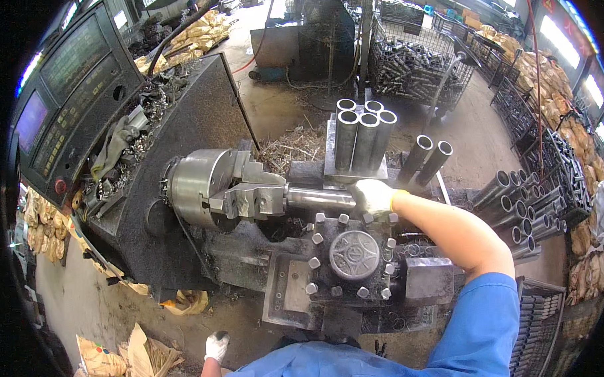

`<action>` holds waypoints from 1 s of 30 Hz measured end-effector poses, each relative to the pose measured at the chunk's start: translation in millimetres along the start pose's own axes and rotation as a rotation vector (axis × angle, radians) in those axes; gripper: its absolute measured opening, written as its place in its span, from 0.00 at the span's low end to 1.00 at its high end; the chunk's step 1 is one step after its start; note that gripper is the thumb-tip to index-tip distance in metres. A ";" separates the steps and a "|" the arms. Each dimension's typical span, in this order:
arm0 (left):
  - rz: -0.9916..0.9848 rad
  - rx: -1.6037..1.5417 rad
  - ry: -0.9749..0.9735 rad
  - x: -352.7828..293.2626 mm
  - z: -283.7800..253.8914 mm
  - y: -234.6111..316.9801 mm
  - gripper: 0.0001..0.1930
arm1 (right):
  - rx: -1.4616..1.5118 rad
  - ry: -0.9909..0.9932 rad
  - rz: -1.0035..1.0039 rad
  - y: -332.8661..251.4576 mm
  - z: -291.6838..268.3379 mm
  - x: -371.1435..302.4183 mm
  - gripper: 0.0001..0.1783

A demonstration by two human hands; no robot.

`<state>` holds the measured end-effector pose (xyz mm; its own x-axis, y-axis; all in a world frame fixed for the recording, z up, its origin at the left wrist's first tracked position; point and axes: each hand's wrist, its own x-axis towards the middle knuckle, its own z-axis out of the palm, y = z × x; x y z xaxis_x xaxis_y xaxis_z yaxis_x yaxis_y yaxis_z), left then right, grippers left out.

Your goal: The person repeatedly picks up metal tubes from a wire basket, inserts them into a CNC lathe chuck, operates the machine controls, and removes the processed parts. The cycle repeats with multiple tubes throughout the clip.

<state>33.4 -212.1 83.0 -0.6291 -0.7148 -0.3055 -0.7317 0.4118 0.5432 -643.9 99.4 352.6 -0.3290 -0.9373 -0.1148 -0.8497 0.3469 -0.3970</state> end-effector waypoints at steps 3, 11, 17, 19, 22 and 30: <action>-0.163 -0.215 0.036 -7.5 0.4 -21.6 0.12 | -0.015 -0.016 0.054 -3.0 -0.2 0.3 0.29; -0.404 -0.659 0.489 23.4 -38.0 -26.8 0.16 | -0.117 -0.203 0.190 -29.9 -13.0 24.1 0.23; -0.466 -1.393 0.670 64.8 -111.1 0.2 0.25 | 0.181 -0.217 0.068 -58.6 -7.6 94.1 0.42; -0.441 -1.525 0.502 81.6 -128.1 21.3 0.22 | 0.354 -0.148 -0.074 -64.1 -10.0 117.5 0.47; -0.568 -1.620 0.529 80.3 -145.1 30.1 0.23 | 0.450 -0.339 0.095 -105.3 -38.9 131.1 0.54; -0.434 -1.465 0.585 75.1 -146.7 -0.6 0.13 | -0.256 -0.442 0.089 -40.2 -39.9 68.0 0.48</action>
<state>25.1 -349.0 174.5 -0.0257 -0.8721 -0.4887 0.2568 -0.4782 0.8398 -648.5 23.1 397.0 -0.2457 -0.8092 -0.5337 -0.9182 0.3707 -0.1393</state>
